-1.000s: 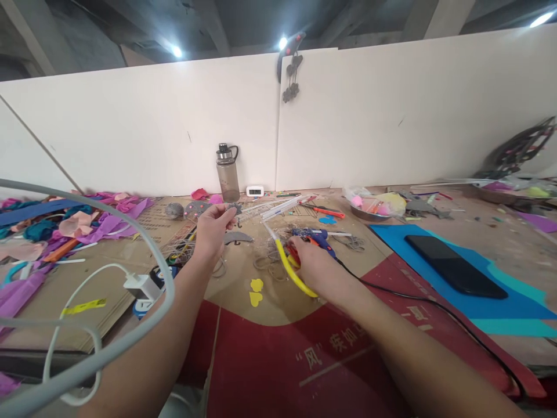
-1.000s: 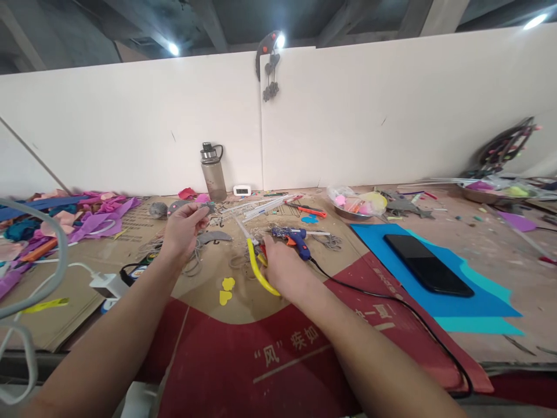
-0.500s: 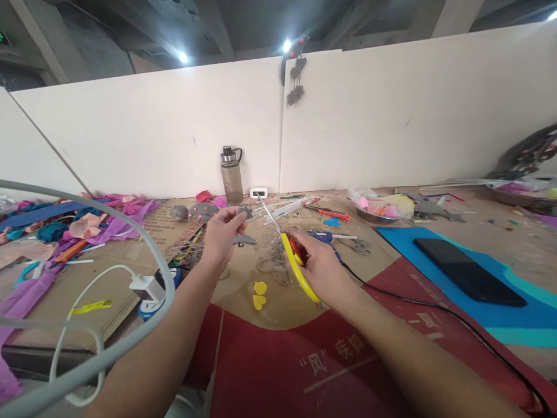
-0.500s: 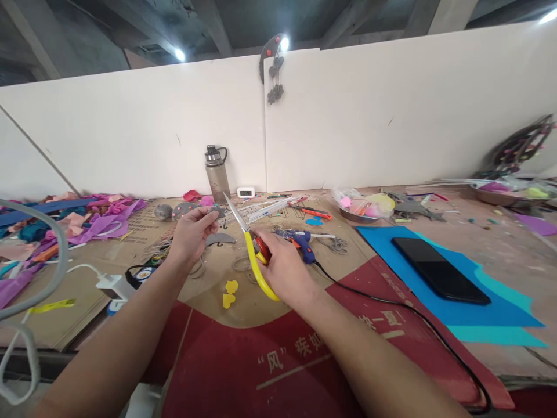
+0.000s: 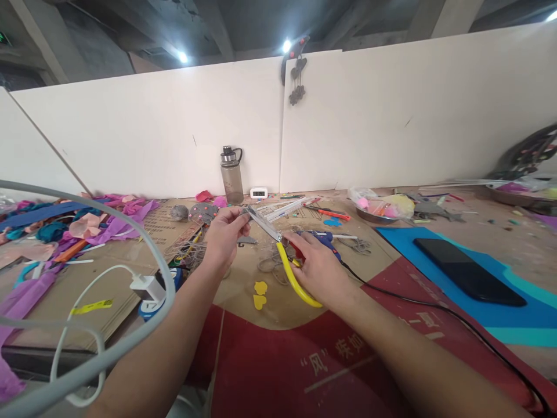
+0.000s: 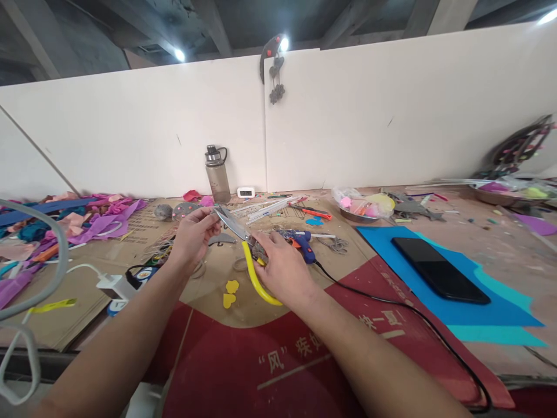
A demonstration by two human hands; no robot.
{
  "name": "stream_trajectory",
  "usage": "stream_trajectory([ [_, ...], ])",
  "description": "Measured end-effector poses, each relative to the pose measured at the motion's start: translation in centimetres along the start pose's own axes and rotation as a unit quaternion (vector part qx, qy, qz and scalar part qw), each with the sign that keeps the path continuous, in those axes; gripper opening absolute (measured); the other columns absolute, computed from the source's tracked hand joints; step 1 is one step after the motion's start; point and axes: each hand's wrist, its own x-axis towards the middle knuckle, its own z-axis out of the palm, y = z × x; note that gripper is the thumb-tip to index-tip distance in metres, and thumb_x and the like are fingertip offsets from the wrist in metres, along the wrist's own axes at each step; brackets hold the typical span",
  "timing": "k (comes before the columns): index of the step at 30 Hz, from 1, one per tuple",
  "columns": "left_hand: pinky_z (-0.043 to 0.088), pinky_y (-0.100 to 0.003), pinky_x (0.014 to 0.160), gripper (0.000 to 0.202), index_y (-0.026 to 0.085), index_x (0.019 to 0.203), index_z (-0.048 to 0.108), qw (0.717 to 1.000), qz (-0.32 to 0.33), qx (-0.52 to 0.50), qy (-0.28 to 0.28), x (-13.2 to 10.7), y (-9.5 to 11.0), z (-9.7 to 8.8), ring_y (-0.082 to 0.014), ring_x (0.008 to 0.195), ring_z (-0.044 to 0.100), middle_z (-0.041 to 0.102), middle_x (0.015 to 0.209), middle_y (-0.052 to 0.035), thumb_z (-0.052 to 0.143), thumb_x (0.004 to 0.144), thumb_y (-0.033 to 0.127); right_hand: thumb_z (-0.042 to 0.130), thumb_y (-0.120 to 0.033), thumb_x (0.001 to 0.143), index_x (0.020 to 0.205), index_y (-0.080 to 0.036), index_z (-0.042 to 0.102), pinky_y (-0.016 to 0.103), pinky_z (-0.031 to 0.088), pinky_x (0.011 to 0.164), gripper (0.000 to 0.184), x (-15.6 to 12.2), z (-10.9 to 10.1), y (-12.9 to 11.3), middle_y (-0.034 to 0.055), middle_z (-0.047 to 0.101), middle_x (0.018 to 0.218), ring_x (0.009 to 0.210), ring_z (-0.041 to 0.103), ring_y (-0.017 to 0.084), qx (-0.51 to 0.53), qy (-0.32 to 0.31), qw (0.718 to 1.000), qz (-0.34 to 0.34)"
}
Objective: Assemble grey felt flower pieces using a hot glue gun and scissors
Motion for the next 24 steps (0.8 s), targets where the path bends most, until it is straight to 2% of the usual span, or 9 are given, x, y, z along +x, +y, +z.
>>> stream_trajectory([
  [4,0.034,-0.02,0.048,0.013,0.015,0.069,0.064,1.0,0.004,0.021,-0.009,-0.17,0.03,0.07,-0.006,0.049,0.045,0.054,0.056,0.0022,0.073,0.067,0.024,0.056,-0.022,0.082,0.128,-0.024,0.057,0.032,0.048,0.082,0.046,0.11,-0.02,-0.2,0.0097,0.062,0.112,0.095,0.061,0.022,-0.048,-0.002,0.999,0.01],
  [9,0.032,-0.02,0.047,0.016,0.015,0.069,0.065,0.999,-0.012,0.03,0.008,-0.48,0.38,0.3,-0.0056,0.049,0.044,0.053,0.056,0.0025,0.076,0.064,0.026,0.056,-0.028,0.085,0.13,-0.024,0.056,0.03,0.048,0.084,0.045,0.12,0.23,-0.07,0.0098,0.062,0.117,0.097,0.062,0.022,-0.087,0.007,0.996,0.009],
  [16,0.032,-0.02,0.047,0.021,0.014,0.071,0.065,0.999,-0.044,-0.013,0.011,-0.63,0.66,0.47,-0.0058,0.049,0.045,0.051,0.055,0.0029,0.077,0.063,0.028,0.054,-0.028,0.086,0.131,-0.025,0.055,0.029,0.048,0.077,0.045,0.16,0.27,0.21,0.0088,0.063,0.112,0.088,0.063,0.02,-0.108,0.006,0.994,0.011],
  [24,0.031,-0.02,0.046,0.024,0.014,0.071,0.063,0.998,-0.054,-0.033,0.017,-0.42,0.52,0.3,-0.0055,0.048,0.045,0.052,0.055,0.0032,0.079,0.06,0.028,0.052,-0.029,0.087,0.129,-0.025,0.056,0.029,0.047,0.073,0.043,0.13,0.49,0.33,0.0082,0.064,0.108,0.088,0.064,0.021,-0.125,0.012,0.992,0.006],
])
